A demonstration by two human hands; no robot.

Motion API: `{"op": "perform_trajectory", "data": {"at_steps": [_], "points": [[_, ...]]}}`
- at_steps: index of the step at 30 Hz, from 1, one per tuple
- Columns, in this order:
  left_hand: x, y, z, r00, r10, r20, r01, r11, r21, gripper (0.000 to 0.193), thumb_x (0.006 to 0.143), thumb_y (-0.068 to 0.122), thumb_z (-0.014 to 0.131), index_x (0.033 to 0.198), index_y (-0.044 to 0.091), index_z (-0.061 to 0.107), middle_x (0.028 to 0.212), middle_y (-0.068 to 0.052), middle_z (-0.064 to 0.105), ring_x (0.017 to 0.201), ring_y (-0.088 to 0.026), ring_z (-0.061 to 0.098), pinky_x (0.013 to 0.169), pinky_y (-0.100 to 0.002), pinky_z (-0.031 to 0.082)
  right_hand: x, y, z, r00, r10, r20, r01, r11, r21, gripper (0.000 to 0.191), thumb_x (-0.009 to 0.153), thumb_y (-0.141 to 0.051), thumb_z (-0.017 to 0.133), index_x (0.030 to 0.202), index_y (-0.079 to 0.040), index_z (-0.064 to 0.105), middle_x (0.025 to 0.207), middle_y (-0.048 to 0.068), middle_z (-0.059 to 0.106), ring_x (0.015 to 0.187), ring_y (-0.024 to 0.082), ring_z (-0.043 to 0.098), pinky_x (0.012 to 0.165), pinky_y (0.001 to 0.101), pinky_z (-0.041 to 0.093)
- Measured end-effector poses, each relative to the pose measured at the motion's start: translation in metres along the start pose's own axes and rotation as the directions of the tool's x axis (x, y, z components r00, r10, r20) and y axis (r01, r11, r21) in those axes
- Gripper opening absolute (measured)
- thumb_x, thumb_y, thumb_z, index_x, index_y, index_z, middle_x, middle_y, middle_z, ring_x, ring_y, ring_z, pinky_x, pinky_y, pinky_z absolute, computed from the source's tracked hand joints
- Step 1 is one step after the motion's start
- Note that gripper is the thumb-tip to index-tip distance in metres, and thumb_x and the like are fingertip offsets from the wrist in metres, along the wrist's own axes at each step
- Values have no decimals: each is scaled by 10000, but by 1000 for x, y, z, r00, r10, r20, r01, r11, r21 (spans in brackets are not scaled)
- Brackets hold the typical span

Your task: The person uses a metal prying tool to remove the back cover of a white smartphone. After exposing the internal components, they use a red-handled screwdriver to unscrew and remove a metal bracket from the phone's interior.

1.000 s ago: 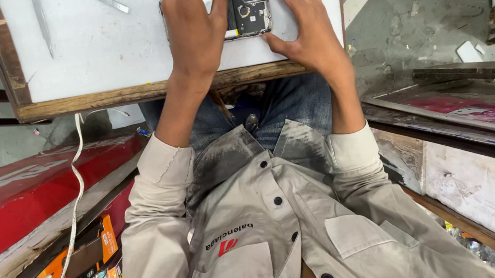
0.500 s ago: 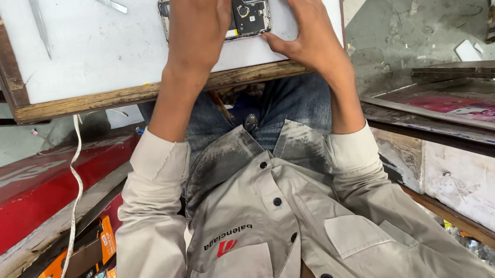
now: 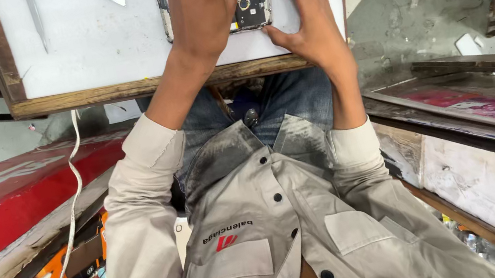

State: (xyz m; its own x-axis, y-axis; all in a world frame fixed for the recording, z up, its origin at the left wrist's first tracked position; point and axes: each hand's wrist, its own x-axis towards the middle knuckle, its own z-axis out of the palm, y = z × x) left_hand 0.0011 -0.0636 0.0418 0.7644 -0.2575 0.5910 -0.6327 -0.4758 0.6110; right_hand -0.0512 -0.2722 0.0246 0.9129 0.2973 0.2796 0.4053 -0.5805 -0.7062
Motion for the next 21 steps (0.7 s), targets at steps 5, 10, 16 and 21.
{"op": "perform_trajectory", "data": {"at_steps": [5,10,16,21], "points": [[-8,-1,2,998,36,48,-28,986,-163,267,1029,8,697,1249,-16,548,1038,-191,672,926,-416,676,742,-468,530,1,2,2,999,-36,-9,36,999,-2,868,743,5,880,1513,-64,487,1462,109,610,1357,325,517,1194,406,431],[-1,-3,17,1000,14,-25,-13,999,37,267,1008,66,778,1151,36,555,938,-171,663,812,-410,661,680,-478,510,1,3,2,1000,-28,-8,29,999,17,870,775,-6,891,1534,-59,467,1466,97,601,1370,316,518,1215,402,430],[-11,-10,14,1000,-1,-23,-2,993,-118,379,981,38,747,1246,-42,490,948,-184,639,793,-410,658,653,-475,498,0,3,3,1000,19,-4,-19,1000,1,888,756,-16,893,1535,-62,470,1452,90,615,1332,310,533,1186,402,428],[-11,-9,13,999,-41,-34,40,999,-35,320,1005,61,767,1183,32,503,1007,-170,673,853,-397,682,690,-461,526,0,6,5,1000,-5,-13,5,1000,-1,897,766,-19,899,1546,-65,456,1462,89,621,1357,312,532,1205,400,430]]}}
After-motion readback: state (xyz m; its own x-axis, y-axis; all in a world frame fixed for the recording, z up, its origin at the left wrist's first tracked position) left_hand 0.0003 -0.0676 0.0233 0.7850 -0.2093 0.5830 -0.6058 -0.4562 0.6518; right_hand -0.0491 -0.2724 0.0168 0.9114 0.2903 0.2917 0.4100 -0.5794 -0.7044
